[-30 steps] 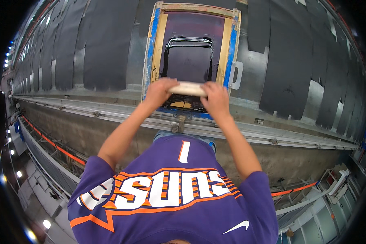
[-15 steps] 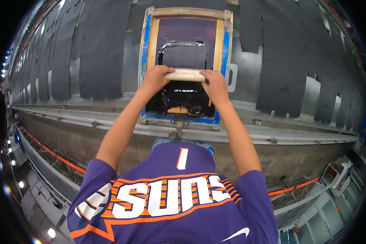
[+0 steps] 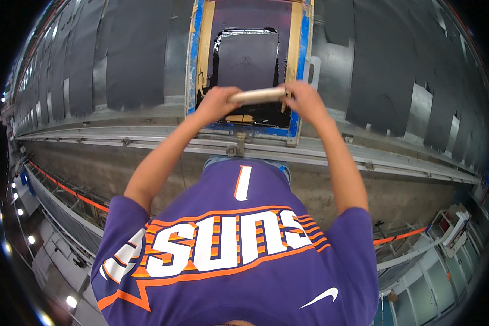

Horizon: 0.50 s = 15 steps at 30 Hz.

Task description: The person uses a squeegee to pull dark ink across a screen printing frame mounted on a large industrial machine. They repeatedly wipe the squeegee and re-apply pressure to the screen, ensuring the ink is evenly distributed across the mesh.

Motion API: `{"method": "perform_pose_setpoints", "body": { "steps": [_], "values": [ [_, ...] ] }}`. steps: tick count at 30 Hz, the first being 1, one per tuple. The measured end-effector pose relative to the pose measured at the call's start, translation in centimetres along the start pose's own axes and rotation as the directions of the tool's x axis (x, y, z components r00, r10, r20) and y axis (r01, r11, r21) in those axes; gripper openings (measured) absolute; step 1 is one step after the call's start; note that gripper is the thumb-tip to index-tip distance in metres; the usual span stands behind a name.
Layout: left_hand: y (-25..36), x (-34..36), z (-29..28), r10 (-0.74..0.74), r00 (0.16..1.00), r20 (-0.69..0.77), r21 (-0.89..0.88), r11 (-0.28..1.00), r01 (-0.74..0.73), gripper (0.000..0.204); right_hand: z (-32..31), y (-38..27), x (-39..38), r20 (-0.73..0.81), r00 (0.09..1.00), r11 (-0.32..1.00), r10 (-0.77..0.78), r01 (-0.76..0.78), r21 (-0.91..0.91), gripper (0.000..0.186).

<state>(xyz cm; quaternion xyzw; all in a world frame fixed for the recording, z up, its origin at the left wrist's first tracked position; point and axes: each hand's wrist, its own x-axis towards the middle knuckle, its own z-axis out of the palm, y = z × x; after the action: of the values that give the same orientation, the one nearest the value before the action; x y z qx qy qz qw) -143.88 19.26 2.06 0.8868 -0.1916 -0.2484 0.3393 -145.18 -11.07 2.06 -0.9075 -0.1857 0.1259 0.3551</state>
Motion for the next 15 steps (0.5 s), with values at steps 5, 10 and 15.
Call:
{"method": "perform_pose_setpoints", "body": {
  "steps": [5,10,15],
  "values": [
    [-2.8,4.5,-1.4,-0.066,0.936,0.346,0.02,0.998,0.063,0.046,0.7,0.7,1.4,0.294,0.921,0.906,0.255,-0.334,0.26,0.027],
    [-6.1,4.9,-1.2,-0.084,0.821,0.565,-0.007,0.994,0.106,0.051,3.0,0.6,2.6,0.546,0.782,0.826,0.3,-0.5,0.262,0.027],
    [-5.8,8.4,-6.3,-0.172,0.664,0.728,-0.139,0.911,0.389,0.047,1.3,2.1,7.6,0.729,0.634,0.717,0.259,-0.632,0.294,0.025]
  ]
}}
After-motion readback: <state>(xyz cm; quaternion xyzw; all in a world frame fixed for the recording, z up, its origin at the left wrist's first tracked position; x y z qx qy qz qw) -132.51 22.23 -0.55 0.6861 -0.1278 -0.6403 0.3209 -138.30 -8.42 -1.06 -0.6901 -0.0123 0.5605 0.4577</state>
